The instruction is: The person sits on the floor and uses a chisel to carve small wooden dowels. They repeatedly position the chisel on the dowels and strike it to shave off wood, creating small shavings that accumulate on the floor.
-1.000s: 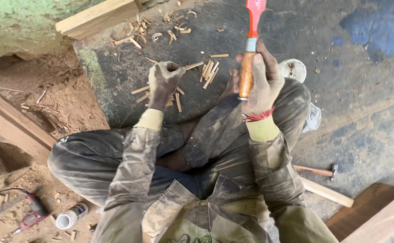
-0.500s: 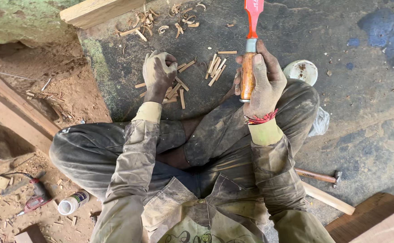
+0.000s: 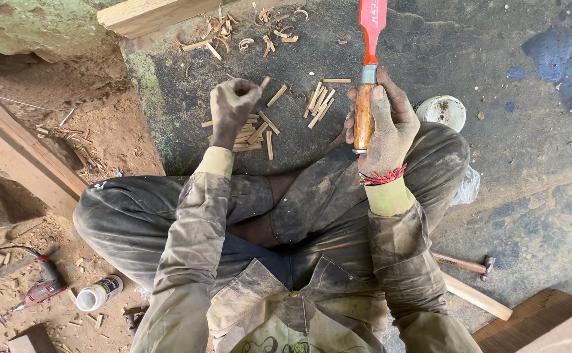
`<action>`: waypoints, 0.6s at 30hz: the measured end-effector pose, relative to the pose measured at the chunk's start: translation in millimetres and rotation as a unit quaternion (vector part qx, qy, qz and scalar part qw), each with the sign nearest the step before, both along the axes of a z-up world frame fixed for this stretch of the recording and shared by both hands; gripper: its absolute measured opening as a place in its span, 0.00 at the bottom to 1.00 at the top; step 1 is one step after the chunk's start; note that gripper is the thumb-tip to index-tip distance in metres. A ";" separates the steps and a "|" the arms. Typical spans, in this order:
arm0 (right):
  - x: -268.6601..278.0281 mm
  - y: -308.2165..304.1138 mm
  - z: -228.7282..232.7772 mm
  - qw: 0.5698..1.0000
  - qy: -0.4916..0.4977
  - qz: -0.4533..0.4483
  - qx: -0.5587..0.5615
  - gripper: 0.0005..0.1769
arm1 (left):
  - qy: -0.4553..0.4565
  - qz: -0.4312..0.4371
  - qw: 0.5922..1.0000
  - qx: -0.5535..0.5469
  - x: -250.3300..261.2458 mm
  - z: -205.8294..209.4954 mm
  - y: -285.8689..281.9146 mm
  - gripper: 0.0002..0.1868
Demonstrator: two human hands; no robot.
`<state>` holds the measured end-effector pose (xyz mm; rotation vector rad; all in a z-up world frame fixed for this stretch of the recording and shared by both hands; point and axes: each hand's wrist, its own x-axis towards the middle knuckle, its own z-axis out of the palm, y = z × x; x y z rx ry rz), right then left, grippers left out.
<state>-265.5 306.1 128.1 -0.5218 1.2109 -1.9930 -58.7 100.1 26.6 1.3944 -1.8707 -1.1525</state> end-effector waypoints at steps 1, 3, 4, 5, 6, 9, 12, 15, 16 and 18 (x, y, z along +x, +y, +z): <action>0.5 0.4 -0.1 1.000 0.003 -0.001 0.002 0.21 | 0.075 0.015 0.994 0.077 2.5 1.3 -1.3 0.07; 1.6 -0.6 0.2 1.000 0.010 -0.003 0.002 0.21 | 0.206 0.018 0.969 0.134 6.2 3.9 -1.1 0.09; 1.7 -1.0 0.5 1.000 0.010 -0.001 0.001 0.21 | 0.271 0.020 0.949 0.162 7.8 4.6 -1.2 0.10; 1.5 -1.2 0.9 1.000 0.010 0.000 0.000 0.21 | 0.277 0.022 0.947 0.162 8.8 4.9 -2.6 0.11; 1.6 -1.1 1.2 1.000 0.010 0.002 -0.001 0.21 | 0.283 0.024 0.945 0.162 9.7 4.5 -4.7 0.11; 2.4 -1.2 2.2 1.000 0.013 -0.004 0.012 0.22 | 0.262 0.056 0.955 0.131 14.8 1.2 -14.5 0.11; 3.1 -1.4 3.6 1.000 0.014 -0.001 0.020 0.22 | 0.276 0.118 0.947 0.117 24.3 -0.4 -34.7 0.10; 5.1 -4.7 3.6 1.000 0.004 0.004 0.024 0.23 | 0.307 0.126 0.936 0.118 38.6 -0.5 -47.2 0.09; 5.6 -5.4 3.6 1.000 0.003 0.008 0.026 0.23 | 0.314 0.118 0.934 0.119 41.8 -0.8 -48.6 0.09; 5.8 -6.1 3.4 0.999 0.001 0.015 0.031 0.23 | 0.360 0.083 0.919 0.139 44.5 -2.5 -47.8 0.08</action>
